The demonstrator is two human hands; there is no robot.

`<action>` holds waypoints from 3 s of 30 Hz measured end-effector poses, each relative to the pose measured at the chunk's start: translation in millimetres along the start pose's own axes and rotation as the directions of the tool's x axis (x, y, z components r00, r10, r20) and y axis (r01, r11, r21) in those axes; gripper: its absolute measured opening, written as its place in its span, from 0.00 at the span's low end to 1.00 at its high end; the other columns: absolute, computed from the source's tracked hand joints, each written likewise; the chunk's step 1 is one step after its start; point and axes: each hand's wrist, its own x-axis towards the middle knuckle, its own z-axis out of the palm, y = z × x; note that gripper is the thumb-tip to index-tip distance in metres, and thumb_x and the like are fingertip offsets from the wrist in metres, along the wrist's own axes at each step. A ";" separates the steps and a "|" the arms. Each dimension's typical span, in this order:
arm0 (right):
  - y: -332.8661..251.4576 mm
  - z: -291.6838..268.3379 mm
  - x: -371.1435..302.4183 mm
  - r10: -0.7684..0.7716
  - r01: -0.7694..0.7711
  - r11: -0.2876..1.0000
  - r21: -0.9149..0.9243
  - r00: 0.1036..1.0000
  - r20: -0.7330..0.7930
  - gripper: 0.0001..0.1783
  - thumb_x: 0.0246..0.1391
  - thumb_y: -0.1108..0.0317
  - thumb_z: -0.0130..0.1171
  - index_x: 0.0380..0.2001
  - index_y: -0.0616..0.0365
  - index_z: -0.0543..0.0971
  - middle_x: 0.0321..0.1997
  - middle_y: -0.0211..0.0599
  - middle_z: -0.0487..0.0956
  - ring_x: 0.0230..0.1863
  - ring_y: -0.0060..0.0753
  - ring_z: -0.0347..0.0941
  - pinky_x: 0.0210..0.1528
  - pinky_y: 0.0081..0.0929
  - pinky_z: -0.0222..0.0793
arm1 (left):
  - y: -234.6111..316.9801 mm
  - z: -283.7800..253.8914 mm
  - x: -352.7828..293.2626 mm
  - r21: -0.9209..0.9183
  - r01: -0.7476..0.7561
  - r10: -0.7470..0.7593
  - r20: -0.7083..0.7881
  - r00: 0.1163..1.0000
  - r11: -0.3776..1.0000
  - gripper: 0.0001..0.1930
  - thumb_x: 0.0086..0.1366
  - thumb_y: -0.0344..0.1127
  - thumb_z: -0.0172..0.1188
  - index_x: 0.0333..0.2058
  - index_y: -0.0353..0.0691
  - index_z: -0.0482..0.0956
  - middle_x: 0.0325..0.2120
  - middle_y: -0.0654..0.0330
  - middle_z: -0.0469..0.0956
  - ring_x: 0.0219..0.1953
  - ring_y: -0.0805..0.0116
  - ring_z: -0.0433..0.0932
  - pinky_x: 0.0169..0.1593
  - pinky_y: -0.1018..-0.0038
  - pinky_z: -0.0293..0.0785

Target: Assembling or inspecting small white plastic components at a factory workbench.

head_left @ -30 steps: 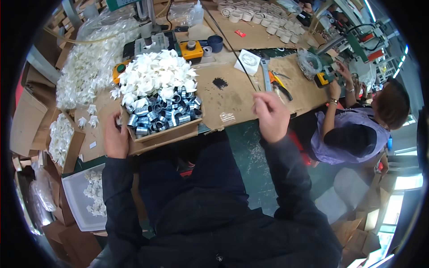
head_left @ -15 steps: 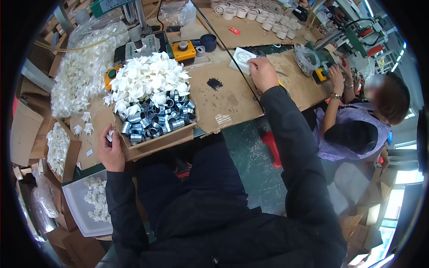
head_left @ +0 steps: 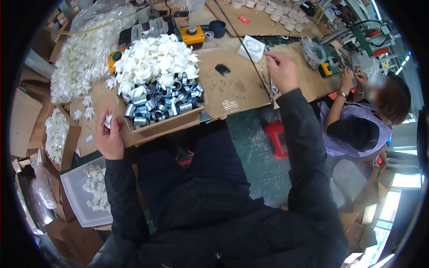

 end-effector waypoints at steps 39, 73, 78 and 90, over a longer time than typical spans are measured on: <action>-74.4 108.0 -70.3 -0.027 0.027 1.000 0.001 0.995 0.098 0.08 0.62 0.68 0.63 0.41 0.53 0.88 0.40 0.41 0.84 0.41 0.51 0.82 0.45 0.43 0.78 | 109.3 55.7 -140.4 -0.576 0.512 -0.279 0.446 0.850 0.638 0.30 0.79 0.36 0.55 0.73 0.33 0.58 0.65 0.41 0.71 0.58 0.55 0.82 0.60 0.66 0.82; -192.2 35.7 -165.6 0.057 -0.795 -0.068 0.603 0.600 0.798 0.12 0.72 0.70 0.58 0.51 0.64 0.84 0.35 0.32 0.83 0.30 0.17 0.77 0.31 0.16 0.75 | 122.8 99.4 -130.3 -0.536 0.412 -0.124 0.493 0.861 0.737 0.29 0.69 0.25 0.69 0.67 0.33 0.71 0.60 0.51 0.78 0.54 0.70 0.79 0.50 0.78 0.79; -196.6 36.1 -166.6 0.079 -0.785 -0.011 0.619 0.617 0.783 0.11 0.71 0.71 0.59 0.51 0.64 0.85 0.33 0.32 0.83 0.29 0.17 0.77 0.31 0.16 0.76 | 123.0 99.9 -132.4 -0.569 0.372 -0.096 0.456 0.885 0.733 0.29 0.69 0.25 0.69 0.67 0.33 0.72 0.59 0.52 0.78 0.53 0.70 0.80 0.50 0.77 0.79; -199.5 32.9 -172.3 0.106 -0.760 0.057 0.648 0.650 0.753 0.11 0.69 0.75 0.59 0.49 0.64 0.86 0.35 0.33 0.83 0.32 0.18 0.79 0.32 0.18 0.78 | 124.1 97.1 -133.3 -0.523 0.392 -0.106 0.494 0.863 0.757 0.29 0.69 0.23 0.68 0.67 0.31 0.72 0.60 0.48 0.78 0.58 0.65 0.79 0.64 0.67 0.75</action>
